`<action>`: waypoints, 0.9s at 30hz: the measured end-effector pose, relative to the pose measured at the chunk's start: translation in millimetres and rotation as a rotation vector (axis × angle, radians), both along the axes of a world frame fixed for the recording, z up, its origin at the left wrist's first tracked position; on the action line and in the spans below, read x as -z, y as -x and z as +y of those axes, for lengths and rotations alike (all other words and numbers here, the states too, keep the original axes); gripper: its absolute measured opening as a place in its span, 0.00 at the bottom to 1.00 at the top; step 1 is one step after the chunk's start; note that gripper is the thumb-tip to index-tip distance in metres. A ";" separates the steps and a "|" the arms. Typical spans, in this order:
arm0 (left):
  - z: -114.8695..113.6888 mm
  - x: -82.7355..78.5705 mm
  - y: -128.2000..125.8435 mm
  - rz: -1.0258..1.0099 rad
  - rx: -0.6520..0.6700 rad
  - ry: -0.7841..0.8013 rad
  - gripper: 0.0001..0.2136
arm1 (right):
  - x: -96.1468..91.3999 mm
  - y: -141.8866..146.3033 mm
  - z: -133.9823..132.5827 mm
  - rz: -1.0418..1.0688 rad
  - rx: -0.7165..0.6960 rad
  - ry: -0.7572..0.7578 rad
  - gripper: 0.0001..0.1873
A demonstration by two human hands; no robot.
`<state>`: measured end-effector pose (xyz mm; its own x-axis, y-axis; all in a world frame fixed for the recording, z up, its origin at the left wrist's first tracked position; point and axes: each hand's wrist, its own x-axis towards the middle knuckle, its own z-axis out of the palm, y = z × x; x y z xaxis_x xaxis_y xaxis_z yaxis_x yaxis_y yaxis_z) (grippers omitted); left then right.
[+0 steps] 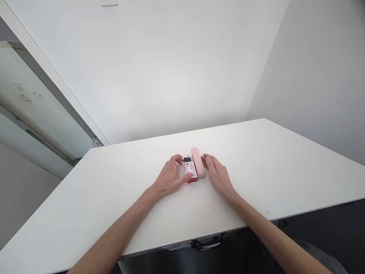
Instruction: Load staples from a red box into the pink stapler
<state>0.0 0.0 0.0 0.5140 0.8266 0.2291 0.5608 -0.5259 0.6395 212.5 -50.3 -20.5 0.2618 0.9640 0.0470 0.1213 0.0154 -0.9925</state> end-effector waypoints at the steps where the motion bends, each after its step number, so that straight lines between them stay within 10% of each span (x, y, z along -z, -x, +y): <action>1: -0.8 0.7 -0.6 0.005 0.008 -0.015 0.32 | -0.4 0.3 -0.2 0.001 0.003 0.003 0.28; 6: -2.8 1.1 -3.0 0.022 0.049 -0.049 0.44 | -5.3 1.0 -2.5 -0.038 -0.004 -0.003 0.27; 22: 5.6 -11.5 8.7 -0.087 0.162 0.110 0.39 | -5.6 -1.1 -1.8 -0.082 0.009 0.018 0.25; 27: 23.1 -20.7 29.0 -0.167 -0.011 0.186 0.37 | -7.4 -0.9 -4.9 -0.079 0.003 0.026 0.24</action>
